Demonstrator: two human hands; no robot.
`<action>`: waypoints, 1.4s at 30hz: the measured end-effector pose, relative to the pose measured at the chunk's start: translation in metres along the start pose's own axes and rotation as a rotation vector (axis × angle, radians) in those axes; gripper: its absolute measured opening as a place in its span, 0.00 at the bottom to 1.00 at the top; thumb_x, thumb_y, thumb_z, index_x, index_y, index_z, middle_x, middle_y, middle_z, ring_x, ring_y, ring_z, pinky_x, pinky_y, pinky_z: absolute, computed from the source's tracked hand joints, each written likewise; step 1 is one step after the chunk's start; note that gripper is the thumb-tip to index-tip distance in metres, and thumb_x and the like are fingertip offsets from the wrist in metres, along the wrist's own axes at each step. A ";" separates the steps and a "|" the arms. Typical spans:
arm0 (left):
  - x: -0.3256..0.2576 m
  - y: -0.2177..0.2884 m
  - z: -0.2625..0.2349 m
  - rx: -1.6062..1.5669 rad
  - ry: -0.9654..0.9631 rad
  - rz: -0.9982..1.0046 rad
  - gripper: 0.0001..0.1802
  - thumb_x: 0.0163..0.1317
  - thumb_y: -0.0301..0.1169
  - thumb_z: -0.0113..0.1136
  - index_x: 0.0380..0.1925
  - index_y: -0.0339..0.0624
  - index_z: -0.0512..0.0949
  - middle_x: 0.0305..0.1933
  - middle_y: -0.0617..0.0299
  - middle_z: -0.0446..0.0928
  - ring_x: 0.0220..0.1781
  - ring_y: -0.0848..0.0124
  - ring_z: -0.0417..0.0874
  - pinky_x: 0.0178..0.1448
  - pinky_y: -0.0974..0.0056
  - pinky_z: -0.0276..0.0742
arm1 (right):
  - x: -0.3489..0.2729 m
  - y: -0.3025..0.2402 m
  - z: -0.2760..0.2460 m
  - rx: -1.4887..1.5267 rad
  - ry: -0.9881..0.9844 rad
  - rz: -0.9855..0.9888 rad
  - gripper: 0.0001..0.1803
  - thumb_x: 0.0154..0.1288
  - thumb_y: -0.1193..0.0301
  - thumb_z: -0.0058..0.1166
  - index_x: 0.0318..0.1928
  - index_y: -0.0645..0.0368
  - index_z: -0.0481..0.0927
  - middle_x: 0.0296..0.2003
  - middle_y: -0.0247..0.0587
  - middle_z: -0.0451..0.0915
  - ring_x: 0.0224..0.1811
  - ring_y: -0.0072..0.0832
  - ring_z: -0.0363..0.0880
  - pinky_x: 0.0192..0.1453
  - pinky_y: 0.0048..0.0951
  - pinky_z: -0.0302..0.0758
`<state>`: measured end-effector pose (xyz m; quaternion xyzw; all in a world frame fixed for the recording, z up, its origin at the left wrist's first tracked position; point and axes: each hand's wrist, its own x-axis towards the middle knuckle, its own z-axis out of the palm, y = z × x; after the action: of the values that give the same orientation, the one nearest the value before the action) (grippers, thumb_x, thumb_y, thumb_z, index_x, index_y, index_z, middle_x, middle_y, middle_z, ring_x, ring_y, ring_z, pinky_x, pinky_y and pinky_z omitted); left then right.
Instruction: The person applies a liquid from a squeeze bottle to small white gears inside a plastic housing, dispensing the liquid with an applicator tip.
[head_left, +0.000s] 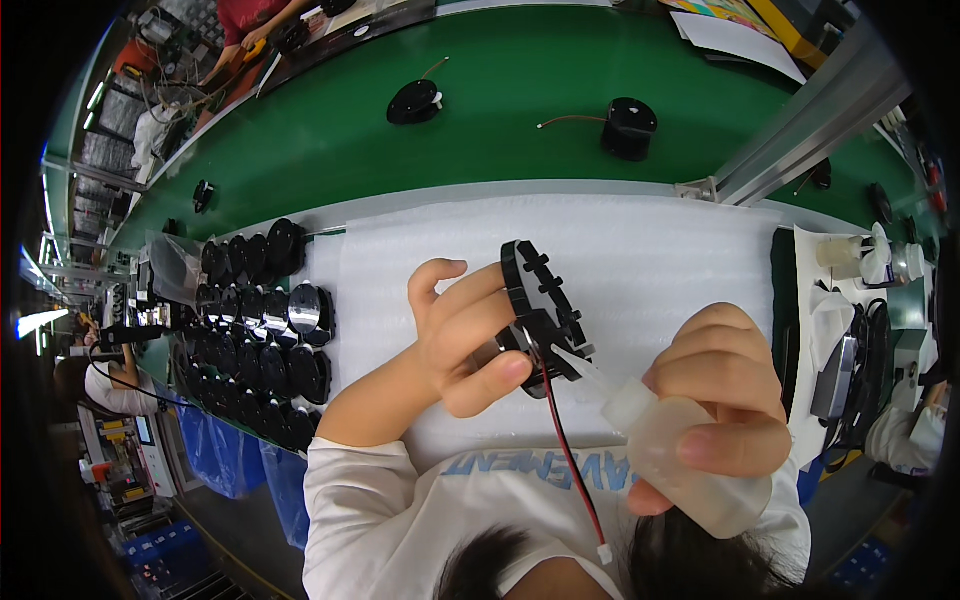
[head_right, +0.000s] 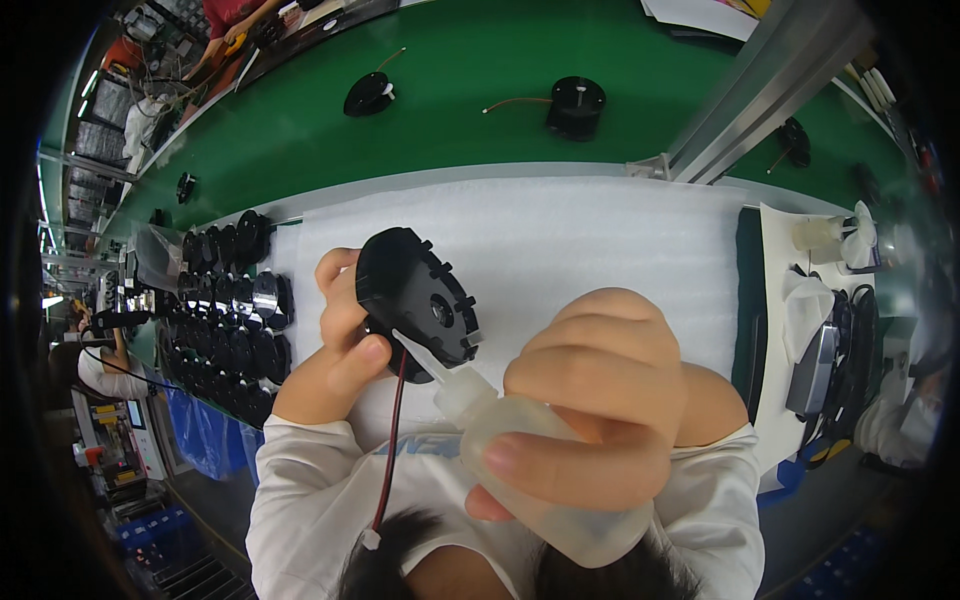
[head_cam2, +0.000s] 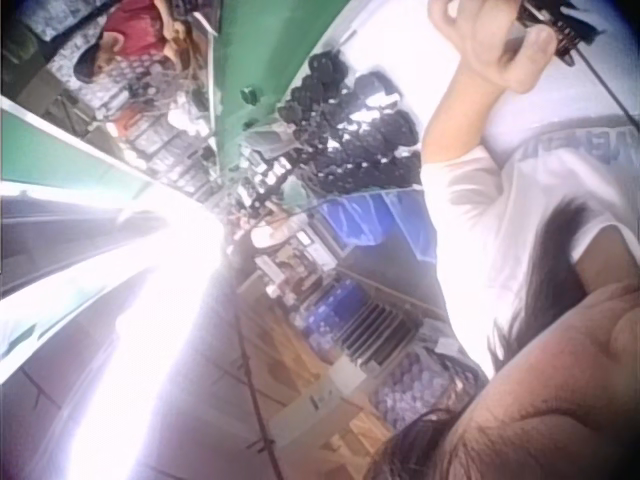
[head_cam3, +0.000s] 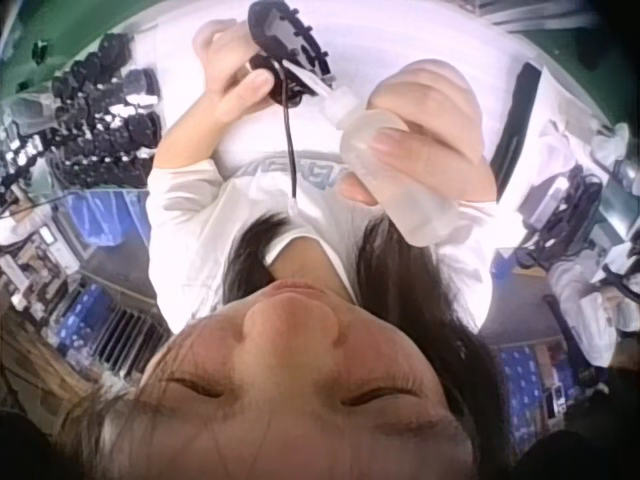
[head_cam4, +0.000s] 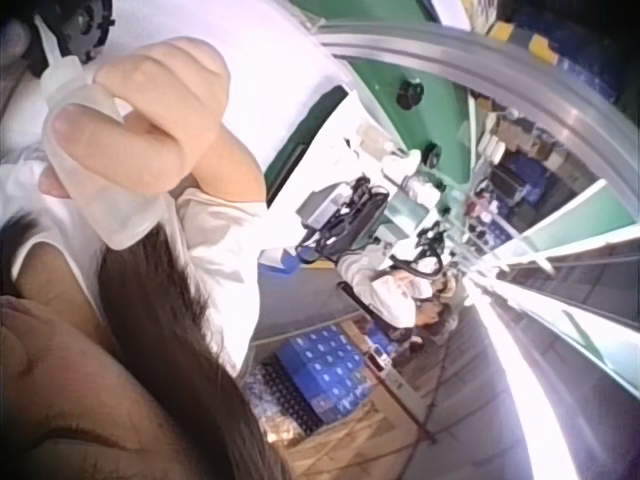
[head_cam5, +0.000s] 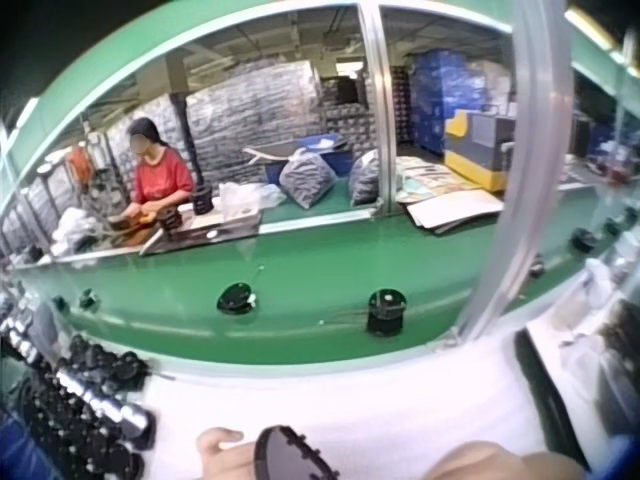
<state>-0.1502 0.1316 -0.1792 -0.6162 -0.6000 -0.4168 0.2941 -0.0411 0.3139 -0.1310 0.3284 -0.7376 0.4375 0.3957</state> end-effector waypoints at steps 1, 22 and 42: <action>0.002 0.001 0.001 0.002 0.002 0.015 0.23 0.43 0.24 0.53 0.44 0.45 0.64 0.37 0.48 0.71 0.35 0.55 0.75 0.45 0.52 0.57 | 0.000 0.000 0.001 -0.023 0.007 0.002 0.28 0.46 0.50 0.60 0.42 0.50 0.65 0.23 0.39 0.70 0.18 0.27 0.67 0.20 0.24 0.57; -0.002 -0.001 0.003 -0.021 0.011 -0.016 0.19 0.46 0.25 0.50 0.42 0.46 0.68 0.38 0.47 0.72 0.36 0.55 0.75 0.46 0.52 0.56 | 0.000 -0.005 0.002 -0.108 0.004 0.037 0.26 0.50 0.50 0.56 0.44 0.50 0.64 0.24 0.38 0.70 0.18 0.26 0.65 0.22 0.26 0.57; -0.003 -0.007 0.009 -0.106 0.214 -0.153 0.46 0.28 0.30 0.73 0.52 0.40 0.60 0.41 0.48 0.72 0.35 0.66 0.69 0.40 0.63 0.60 | -0.003 0.003 0.012 -0.146 0.123 -0.110 0.20 0.44 0.62 0.60 0.38 0.50 0.69 0.19 0.33 0.68 0.14 0.22 0.62 0.18 0.22 0.53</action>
<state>-0.1551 0.1386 -0.1875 -0.5355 -0.5875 -0.5325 0.2906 -0.0458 0.3043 -0.1381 0.3112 -0.7227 0.3795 0.4866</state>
